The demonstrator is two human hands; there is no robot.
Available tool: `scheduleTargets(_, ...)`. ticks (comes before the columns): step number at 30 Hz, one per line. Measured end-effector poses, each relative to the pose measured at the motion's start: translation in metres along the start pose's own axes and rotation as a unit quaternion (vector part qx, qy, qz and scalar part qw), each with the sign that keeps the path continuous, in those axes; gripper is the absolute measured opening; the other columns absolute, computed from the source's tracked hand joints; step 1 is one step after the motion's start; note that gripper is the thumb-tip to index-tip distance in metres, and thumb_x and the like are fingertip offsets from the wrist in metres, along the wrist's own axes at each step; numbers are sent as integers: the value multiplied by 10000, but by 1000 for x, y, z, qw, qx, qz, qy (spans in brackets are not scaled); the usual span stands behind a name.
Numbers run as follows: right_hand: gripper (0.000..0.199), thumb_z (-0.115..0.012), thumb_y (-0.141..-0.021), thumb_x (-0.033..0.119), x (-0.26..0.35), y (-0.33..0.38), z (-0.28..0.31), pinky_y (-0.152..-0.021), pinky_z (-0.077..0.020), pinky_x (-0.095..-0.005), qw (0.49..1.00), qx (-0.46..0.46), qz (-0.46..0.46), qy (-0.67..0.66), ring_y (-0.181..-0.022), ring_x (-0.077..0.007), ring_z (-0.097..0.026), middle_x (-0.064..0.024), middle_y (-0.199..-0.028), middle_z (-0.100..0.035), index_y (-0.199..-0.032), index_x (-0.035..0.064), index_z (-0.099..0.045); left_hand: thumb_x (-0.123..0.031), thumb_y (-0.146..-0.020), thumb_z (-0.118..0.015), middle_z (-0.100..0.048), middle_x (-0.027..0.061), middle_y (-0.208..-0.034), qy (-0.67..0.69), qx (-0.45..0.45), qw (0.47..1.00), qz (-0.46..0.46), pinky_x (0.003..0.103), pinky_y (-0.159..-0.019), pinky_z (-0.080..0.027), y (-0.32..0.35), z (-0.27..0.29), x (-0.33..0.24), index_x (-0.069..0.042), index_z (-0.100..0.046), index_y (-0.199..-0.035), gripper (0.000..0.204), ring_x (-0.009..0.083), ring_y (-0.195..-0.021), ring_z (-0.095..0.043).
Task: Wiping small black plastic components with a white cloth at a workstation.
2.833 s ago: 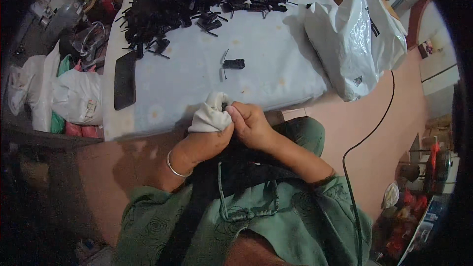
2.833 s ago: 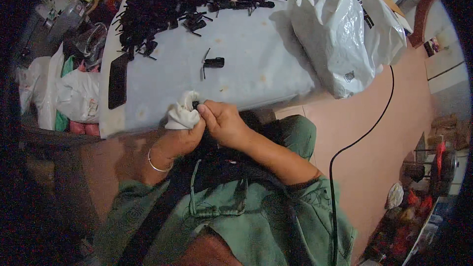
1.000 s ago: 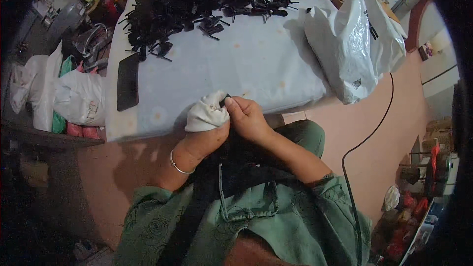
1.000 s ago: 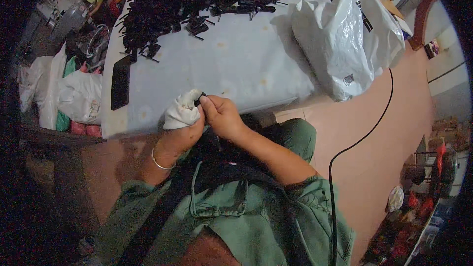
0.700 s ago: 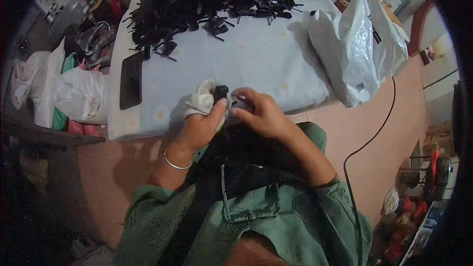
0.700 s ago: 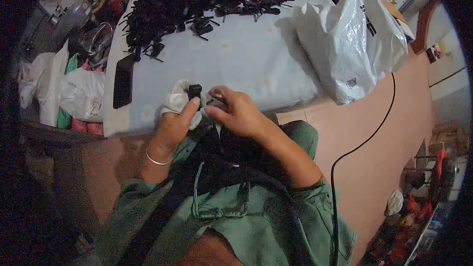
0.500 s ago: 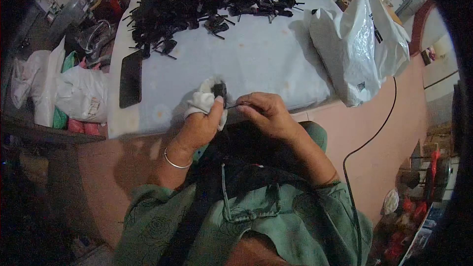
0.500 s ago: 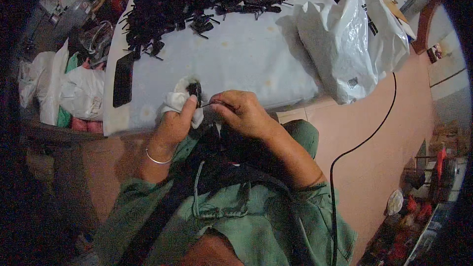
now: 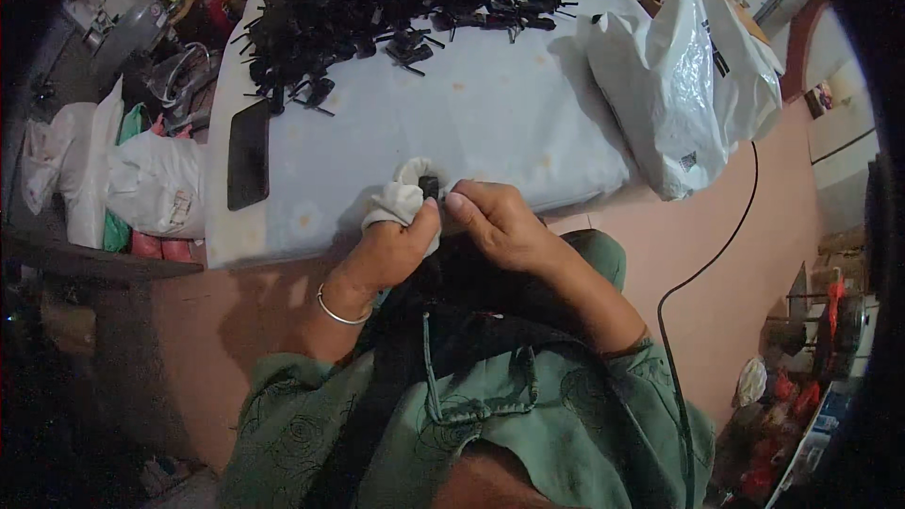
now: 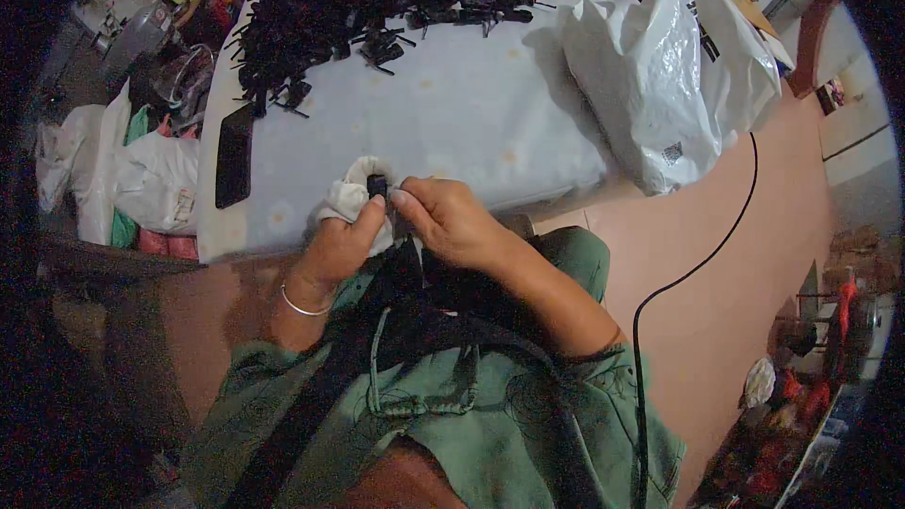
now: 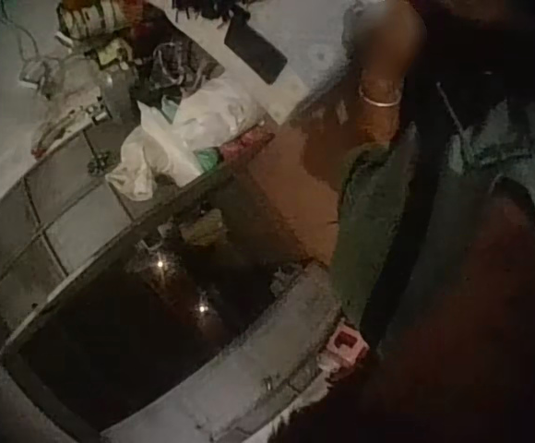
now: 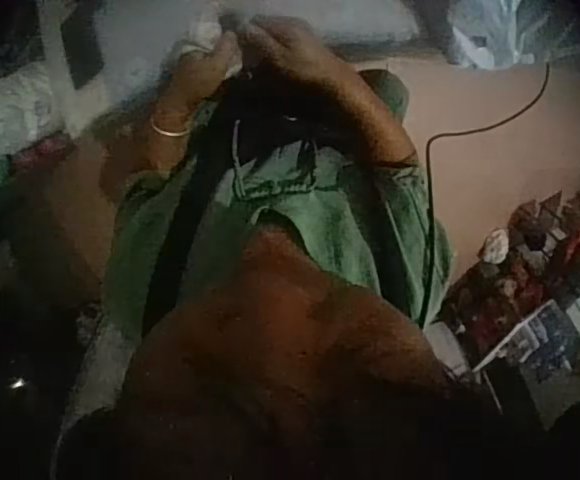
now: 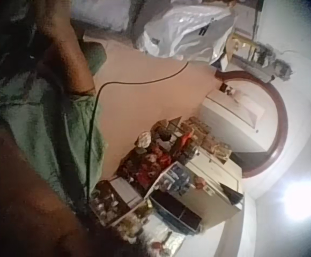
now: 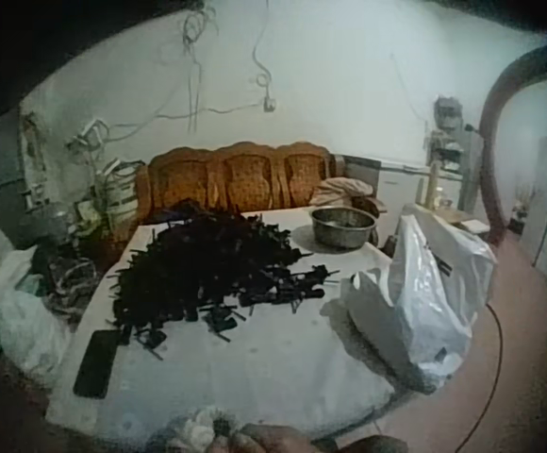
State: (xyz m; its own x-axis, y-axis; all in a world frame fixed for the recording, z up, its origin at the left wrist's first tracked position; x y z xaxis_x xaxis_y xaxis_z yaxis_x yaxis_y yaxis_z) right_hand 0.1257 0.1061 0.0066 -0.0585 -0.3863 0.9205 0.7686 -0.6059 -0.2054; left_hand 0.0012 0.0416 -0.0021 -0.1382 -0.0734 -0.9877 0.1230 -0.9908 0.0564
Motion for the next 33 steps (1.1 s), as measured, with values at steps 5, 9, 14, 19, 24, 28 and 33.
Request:
scheduleTargets(5, 264, -451, -893, 186, -2, -3, -5, -530, -383, -336, 1000, -12, 4, 19, -529, -227, -432, -138, -561, -439, -717, -8, -487, -60, -792, -476, -540, 163, -833, -242, -86, 943, -212, 360, -599, -435, 6, -12, -32, 19, -495, -958, 185, 284, -707, -554)
scheduleTargets(9, 273, -420, -915, 184, -7, 0, -14, -544, -370, -284, 999, -26, 9, -39, -575, -107, -359, -50, -575, -399, -723, -5, -460, -69, -790, -475, -530, 187, -811, -327, -41, 889, -317, 372, -606, -438, 9, -14, -21, 23, -479, -947, 181, 323, -701, -545)
scheduleTargets(14, 290, -430, -913, 202, -18, 9, -23, -503, -367, -285, 995, -77, -13, -66, -528, -118, -359, -64, -541, -398, -710, -1, -472, -65, -773, -483, -516, 197, -791, -276, -76, 929, -233, 403, -603, -430, 8, -23, -19, 19, -506, -855, 119, 358, -703, -529)
scheduleTargets(19, 284, -426, -918, 201, -26, 14, -24, -535, -371, -262, 993, -48, -57, -90, -588, -80, -363, -10, -578, -407, -717, 6, -476, -93, -776, -494, -517, 188, -774, -365, -76, 870, -323, 428, -614, -428, 16, -30, 1, 21, -521, -858, 143, 361, -698, -525)
scheduleTargets(24, 276, -435, -915, 201, -20, 16, -7, -575, -376, -238, 983, 6, -103, -149, -654, -51, -378, 22, -623, -430, -723, 7, -478, -94, -762, -534, -525, 186, -858, -344, -41, 900, -265, 392, -574, -427, 6, -24, -21, -28, -531, -873, 129, 354, -715, -528)
scheduleTargets(28, 274, -457, -899, 193, -29, 22, 34, -557, -368, -235, 995, -6, -101, 9, -628, -56, -384, 18, -610, -422, -702, 4, -479, -202, -777, -563, -559, 193, -961, -336, 3, 918, -213, 380, -711, -454, 1, 1, -46, -12, -532, -1041, 327, 321, -834, -560)
scheduleTargets(33, 265, -492, -876, 160, -18, 32, 59, -513, -351, -265, 982, -186, -26, 33, -551, -94, -362, -32, -555, -390, -672, -8, -473, -269, -814, -541, -556, 162, -1042, -460, -276, 816, -214, 354, -843, -409, -63, 115, -46, -50, -538, -1062, 331, 310, -933, -539)
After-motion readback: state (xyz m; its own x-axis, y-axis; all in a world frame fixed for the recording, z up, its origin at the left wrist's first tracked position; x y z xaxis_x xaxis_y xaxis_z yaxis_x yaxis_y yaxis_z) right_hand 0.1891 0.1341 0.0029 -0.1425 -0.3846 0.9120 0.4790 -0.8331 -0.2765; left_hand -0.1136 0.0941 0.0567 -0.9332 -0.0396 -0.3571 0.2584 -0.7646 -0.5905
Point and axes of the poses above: each hand's wrist, its own y-axis away from the middle knuckle, its own z-axis out of the back of the hand, x = y × z, the point moved 4 cm from there along -y, towards the middle knuckle
